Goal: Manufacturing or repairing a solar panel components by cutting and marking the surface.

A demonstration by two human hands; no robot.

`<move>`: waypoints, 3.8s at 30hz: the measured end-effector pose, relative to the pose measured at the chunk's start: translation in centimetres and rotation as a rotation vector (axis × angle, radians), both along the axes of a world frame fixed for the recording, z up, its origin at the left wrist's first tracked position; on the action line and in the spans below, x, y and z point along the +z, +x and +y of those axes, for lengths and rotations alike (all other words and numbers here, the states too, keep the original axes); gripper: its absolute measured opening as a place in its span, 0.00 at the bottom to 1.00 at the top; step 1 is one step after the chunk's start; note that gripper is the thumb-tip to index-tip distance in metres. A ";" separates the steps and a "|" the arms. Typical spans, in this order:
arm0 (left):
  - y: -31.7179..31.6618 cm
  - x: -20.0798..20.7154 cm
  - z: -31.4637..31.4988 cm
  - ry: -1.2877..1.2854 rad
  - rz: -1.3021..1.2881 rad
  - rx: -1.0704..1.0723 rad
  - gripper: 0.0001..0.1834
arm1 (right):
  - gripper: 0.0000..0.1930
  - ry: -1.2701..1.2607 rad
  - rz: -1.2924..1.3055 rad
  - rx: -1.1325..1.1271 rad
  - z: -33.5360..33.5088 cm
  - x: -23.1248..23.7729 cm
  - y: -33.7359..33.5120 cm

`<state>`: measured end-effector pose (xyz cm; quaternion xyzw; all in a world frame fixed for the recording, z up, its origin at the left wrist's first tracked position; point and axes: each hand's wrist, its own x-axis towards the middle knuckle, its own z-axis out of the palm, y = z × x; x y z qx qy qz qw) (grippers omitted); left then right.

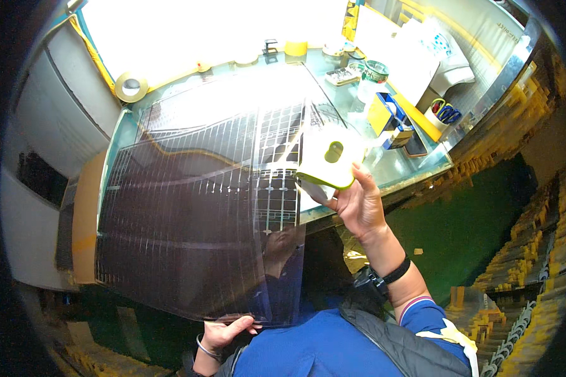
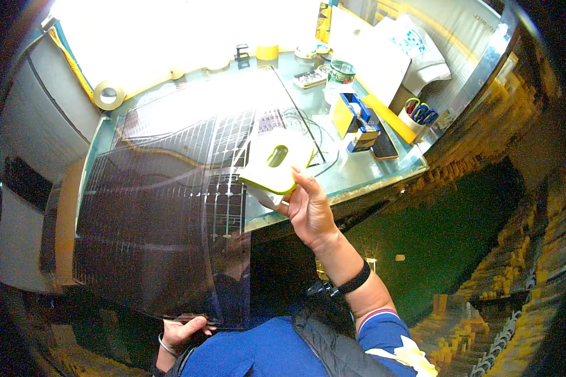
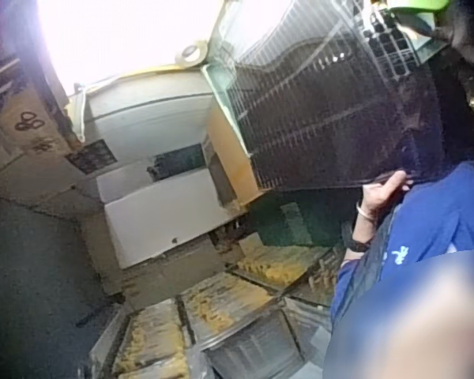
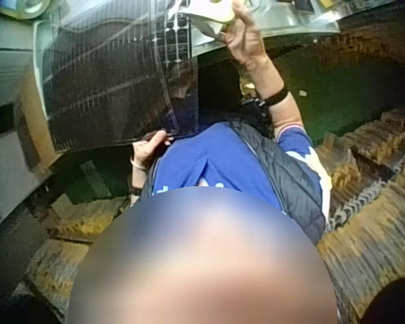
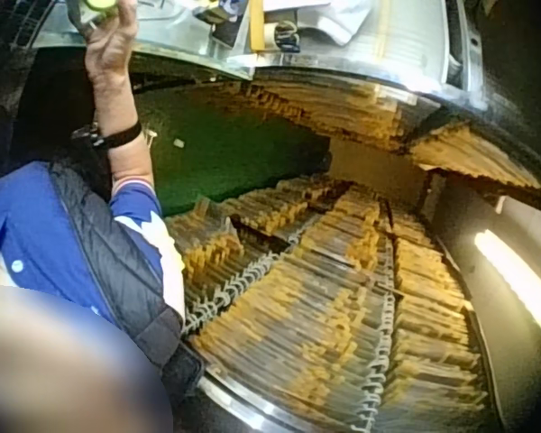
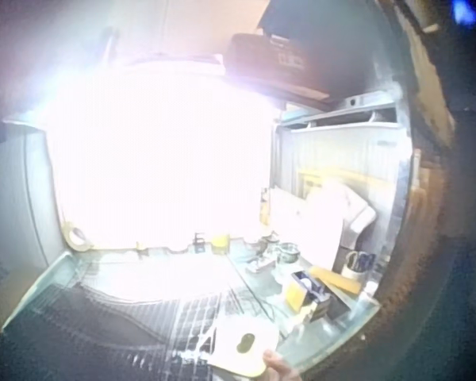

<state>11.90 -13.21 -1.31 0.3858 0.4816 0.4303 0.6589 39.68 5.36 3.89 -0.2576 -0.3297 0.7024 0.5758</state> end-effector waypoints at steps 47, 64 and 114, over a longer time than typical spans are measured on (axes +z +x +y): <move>6.8 0.4 7.9 0.055 -0.211 0.348 0.06 | 0.34 -0.155 -0.205 0.764 -4.5 -0.4 1.6; 6.5 3.9 9.1 0.032 -0.298 0.286 0.05 | 0.26 -0.111 -0.081 -0.027 -5.6 -0.3 2.5; 5.3 2.5 5.1 0.068 -0.216 0.145 0.10 | 0.33 -0.113 -0.050 0.035 -2.8 0.6 0.1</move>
